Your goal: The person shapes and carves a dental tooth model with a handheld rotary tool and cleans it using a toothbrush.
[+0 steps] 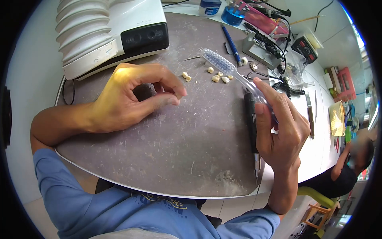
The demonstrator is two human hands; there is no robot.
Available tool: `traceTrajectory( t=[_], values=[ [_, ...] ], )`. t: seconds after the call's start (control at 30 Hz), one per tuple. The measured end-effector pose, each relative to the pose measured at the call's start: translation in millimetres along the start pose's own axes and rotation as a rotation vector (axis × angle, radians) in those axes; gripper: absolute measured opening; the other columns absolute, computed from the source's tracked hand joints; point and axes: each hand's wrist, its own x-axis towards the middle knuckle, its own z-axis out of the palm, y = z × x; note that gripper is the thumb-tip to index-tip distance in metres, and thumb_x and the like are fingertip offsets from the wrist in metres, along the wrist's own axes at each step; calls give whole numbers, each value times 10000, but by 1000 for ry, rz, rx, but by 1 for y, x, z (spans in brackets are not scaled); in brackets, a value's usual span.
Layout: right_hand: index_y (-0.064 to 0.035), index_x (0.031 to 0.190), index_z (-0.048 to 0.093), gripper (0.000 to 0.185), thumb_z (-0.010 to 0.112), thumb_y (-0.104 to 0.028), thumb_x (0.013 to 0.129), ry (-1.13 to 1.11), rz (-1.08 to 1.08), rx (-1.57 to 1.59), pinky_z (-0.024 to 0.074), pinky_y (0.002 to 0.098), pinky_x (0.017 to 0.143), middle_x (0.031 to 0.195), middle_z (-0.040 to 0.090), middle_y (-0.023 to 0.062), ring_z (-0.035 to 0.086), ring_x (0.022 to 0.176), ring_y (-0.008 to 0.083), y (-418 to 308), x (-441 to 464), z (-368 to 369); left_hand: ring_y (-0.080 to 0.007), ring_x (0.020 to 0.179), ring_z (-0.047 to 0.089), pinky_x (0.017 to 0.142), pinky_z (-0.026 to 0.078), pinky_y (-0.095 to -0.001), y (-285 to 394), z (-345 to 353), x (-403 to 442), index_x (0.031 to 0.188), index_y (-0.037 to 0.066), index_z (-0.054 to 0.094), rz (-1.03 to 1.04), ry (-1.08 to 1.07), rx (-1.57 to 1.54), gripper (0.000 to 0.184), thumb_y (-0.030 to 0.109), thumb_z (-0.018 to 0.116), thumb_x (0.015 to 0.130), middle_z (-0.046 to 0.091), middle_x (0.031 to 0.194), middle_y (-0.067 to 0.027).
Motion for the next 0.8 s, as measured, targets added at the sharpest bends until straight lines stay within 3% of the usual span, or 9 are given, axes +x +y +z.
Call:
traceTrajectory(
  t=[0.2, 0.33, 0.5, 0.6, 0.7, 0.8],
  values=[
    [-18, 1087, 678, 214, 614, -87, 895, 61, -20, 36, 384, 236, 451, 776, 667, 107, 507, 501, 107, 8, 1, -3, -188, 816, 618, 709, 502, -279, -4, 5, 5, 908, 9, 682, 211, -4, 292, 137, -34, 704, 779, 666, 875, -82],
    [-24, 1081, 679, 213, 634, -99, 887, 54, 15, 63, 412, 249, 461, 797, 677, 107, 511, 491, 120, 6, -1, -2, -198, 810, 622, 703, 506, -284, -2, 12, 6, 894, 9, 686, 159, 26, 355, 138, -32, 716, 766, 665, 862, -86],
    [-23, 1044, 668, 187, 640, -89, 871, 32, -33, 36, 511, 307, 551, 867, 698, 134, 667, 616, 203, 6, 0, -9, -198, 784, 631, 696, 519, -288, 4, 14, 4, 875, 12, 689, 241, 19, 508, 145, -43, 728, 747, 666, 851, -84],
    [-22, 1040, 670, 184, 636, -97, 876, 91, -54, 56, 507, 304, 545, 856, 699, 126, 656, 596, 196, 10, 0, -6, -195, 789, 637, 709, 523, -285, 7, 17, 5, 878, 14, 684, 294, 13, 592, 143, -47, 719, 753, 666, 842, -87],
    [-23, 1031, 673, 176, 631, -112, 885, 97, -33, 68, 499, 293, 535, 845, 700, 118, 642, 572, 189, 11, -1, -6, -193, 797, 641, 710, 523, -287, 5, 25, 12, 880, 17, 672, 194, 43, 473, 126, -29, 711, 769, 662, 842, -91],
    [-25, 1026, 677, 176, 628, -128, 892, 87, -5, 82, 489, 283, 524, 824, 700, 112, 624, 546, 179, 8, -1, -6, -199, 801, 644, 718, 521, -287, 6, 35, 28, 893, 17, 659, 235, 40, 461, 113, 5, 703, 790, 660, 862, -97]
  ],
)
